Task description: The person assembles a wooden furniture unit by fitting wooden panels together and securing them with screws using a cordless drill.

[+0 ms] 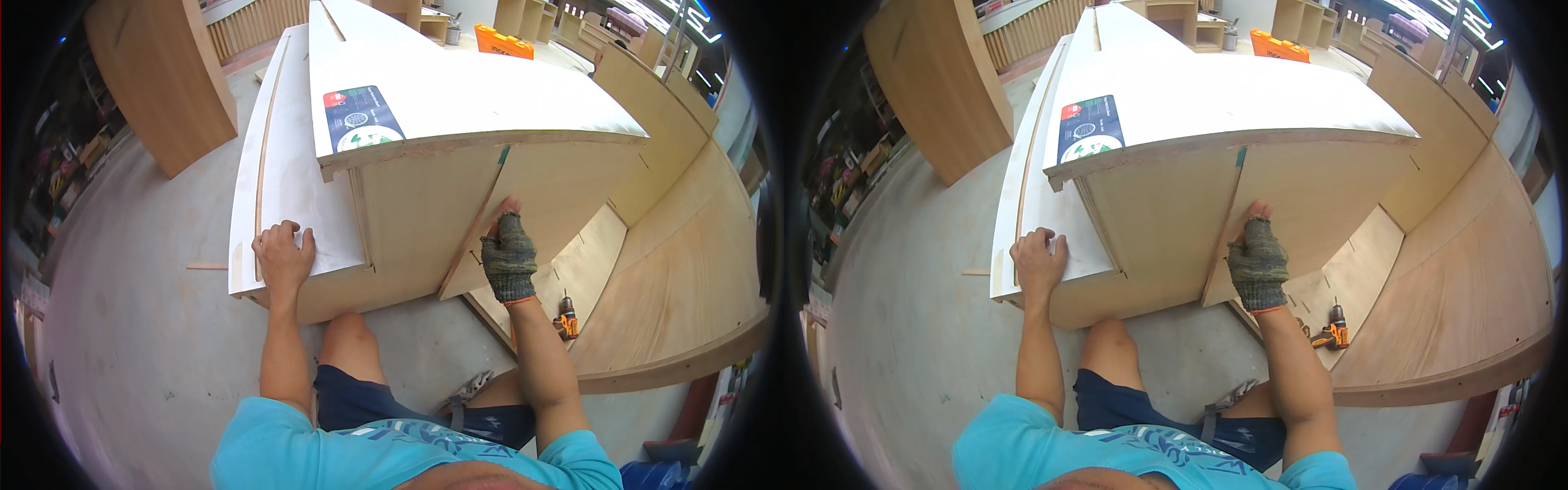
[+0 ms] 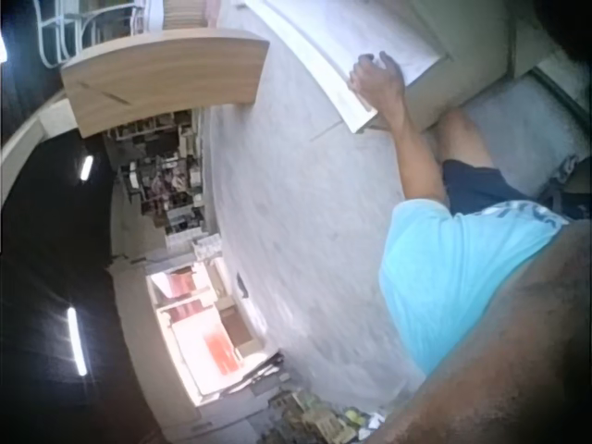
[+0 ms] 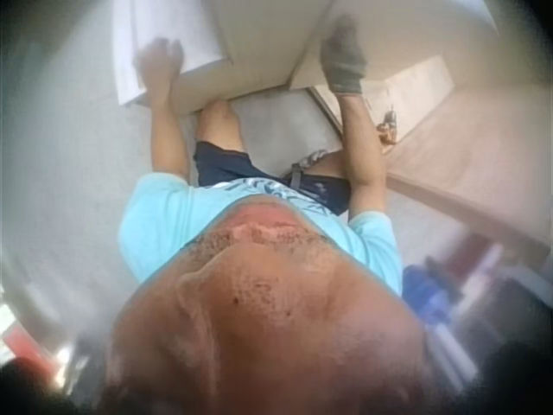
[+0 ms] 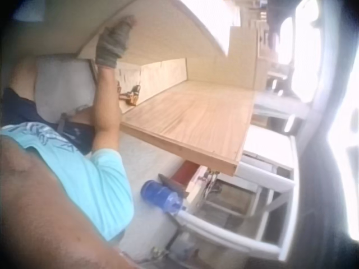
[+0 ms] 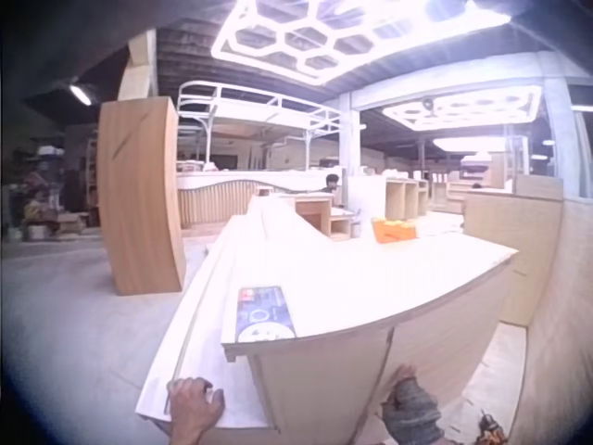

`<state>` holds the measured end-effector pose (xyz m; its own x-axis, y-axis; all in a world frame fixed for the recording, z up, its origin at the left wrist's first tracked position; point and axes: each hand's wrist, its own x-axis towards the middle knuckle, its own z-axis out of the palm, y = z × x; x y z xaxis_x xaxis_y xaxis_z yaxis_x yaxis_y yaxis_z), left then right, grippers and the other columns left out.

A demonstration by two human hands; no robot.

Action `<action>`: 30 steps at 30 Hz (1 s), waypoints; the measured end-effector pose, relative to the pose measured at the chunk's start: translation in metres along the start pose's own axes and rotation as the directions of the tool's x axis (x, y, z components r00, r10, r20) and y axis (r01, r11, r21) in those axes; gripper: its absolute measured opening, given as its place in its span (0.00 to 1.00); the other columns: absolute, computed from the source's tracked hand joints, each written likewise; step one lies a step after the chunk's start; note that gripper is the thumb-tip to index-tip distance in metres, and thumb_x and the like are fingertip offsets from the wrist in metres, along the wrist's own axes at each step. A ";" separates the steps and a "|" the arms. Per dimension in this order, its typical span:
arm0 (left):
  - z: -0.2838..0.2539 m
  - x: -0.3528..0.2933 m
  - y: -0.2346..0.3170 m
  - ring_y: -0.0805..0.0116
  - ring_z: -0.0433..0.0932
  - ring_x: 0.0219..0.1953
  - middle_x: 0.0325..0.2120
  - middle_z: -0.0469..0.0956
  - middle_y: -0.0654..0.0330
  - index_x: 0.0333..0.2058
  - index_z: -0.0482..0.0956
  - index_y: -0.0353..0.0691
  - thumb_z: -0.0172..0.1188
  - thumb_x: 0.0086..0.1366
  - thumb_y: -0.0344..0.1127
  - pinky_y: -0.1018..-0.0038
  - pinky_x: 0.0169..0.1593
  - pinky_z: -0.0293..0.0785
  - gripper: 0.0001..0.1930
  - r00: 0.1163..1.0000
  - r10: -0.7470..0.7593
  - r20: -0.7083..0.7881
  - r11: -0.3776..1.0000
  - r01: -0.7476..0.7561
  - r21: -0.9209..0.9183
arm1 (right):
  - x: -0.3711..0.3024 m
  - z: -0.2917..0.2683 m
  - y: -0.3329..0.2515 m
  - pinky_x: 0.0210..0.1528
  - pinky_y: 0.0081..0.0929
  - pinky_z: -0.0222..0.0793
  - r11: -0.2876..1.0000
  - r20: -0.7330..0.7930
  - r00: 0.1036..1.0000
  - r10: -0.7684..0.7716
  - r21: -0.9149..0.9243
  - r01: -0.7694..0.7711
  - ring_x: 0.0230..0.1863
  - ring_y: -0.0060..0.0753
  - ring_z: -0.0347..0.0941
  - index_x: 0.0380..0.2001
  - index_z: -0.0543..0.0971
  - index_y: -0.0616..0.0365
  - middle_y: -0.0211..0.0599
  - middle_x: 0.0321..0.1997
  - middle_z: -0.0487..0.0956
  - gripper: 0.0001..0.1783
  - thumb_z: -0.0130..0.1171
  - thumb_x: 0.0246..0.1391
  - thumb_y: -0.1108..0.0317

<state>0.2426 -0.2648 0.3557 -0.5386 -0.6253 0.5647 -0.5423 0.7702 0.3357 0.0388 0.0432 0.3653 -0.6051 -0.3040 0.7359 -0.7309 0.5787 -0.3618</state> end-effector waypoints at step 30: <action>-0.002 0.002 0.010 0.58 0.73 0.36 0.26 0.76 0.58 0.32 0.79 0.40 0.63 0.58 0.41 0.62 0.51 0.62 0.11 0.999 0.020 -0.029 0.999 -0.019 0.036 | -0.003 0.008 0.013 0.36 0.42 0.76 0.996 -0.008 0.999 -0.044 -0.083 0.043 0.38 0.54 0.79 0.69 0.58 0.54 0.60 0.65 0.65 0.41 0.55 0.50 0.73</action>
<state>0.2375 -0.2577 0.3615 -0.5306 -0.6061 0.5926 -0.5552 0.7767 0.2974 0.0287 0.0453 0.3542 -0.5698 -0.3232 0.7556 -0.7274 0.6262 -0.2807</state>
